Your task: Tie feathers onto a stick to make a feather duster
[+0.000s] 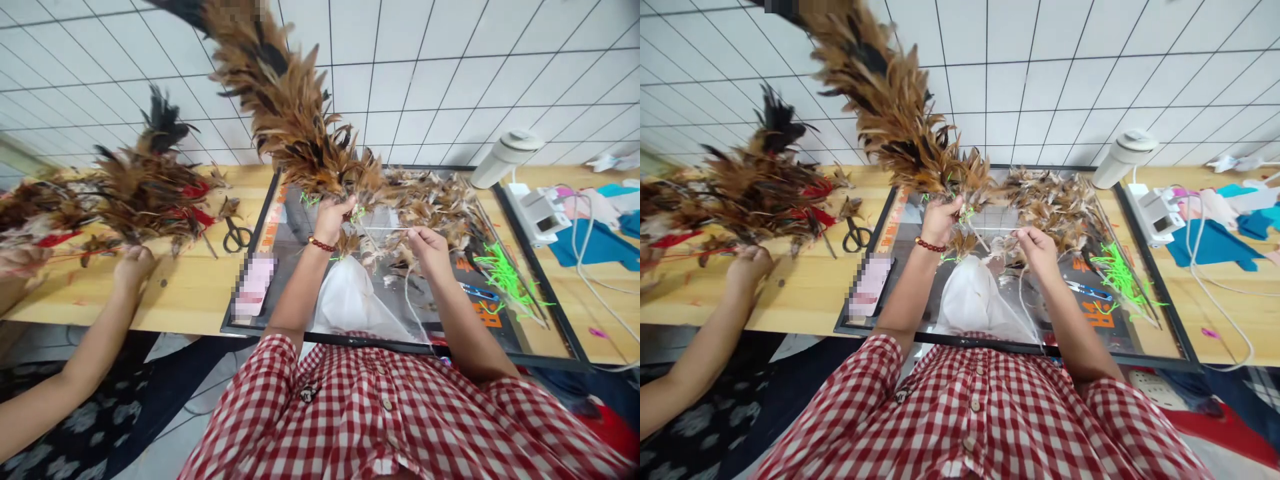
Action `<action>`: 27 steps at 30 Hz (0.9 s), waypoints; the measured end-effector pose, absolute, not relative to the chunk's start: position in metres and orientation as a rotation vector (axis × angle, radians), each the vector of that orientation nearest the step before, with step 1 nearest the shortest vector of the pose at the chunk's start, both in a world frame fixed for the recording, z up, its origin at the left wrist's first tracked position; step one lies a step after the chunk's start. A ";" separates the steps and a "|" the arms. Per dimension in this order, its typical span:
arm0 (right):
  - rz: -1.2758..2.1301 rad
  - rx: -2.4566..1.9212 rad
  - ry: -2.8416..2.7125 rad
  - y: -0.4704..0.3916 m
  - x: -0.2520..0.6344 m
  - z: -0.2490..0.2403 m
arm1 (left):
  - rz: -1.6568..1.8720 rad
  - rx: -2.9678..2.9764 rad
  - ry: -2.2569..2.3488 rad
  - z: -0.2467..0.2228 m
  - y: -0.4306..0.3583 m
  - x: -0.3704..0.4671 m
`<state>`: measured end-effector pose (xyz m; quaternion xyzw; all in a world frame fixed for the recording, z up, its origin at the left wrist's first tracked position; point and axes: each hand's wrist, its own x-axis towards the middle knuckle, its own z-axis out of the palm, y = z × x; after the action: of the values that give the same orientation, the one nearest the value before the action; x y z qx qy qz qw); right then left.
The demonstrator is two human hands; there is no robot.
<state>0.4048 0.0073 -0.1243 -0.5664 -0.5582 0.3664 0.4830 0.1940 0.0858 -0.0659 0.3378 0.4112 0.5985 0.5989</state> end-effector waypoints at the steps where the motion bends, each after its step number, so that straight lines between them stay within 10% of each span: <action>1: 0.881 -1.430 -1.421 0.009 0.408 -0.123 | 1.384 0.781 0.940 -0.066 0.086 0.195; 7: 1.461 -0.963 -1.988 -0.031 0.410 -0.103 | 1.304 0.803 1.017 -0.069 0.083 0.203; 14: 0.789 -1.673 -1.814 -0.004 0.472 -0.103 | 1.247 0.864 0.936 -0.067 0.079 0.201; 21: 1.375 -1.103 -1.365 0.047 0.392 -0.083 | 1.110 1.011 0.847 -0.066 0.071 0.208; 27: 1.140 -1.009 -1.352 0.078 0.355 -0.072 | 1.083 1.053 0.850 -0.072 0.074 0.209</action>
<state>0.3551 0.0783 -0.0724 -0.4219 -0.5650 0.4765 0.5250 0.2085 0.0744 -0.0725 0.4630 0.3739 0.4761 0.6474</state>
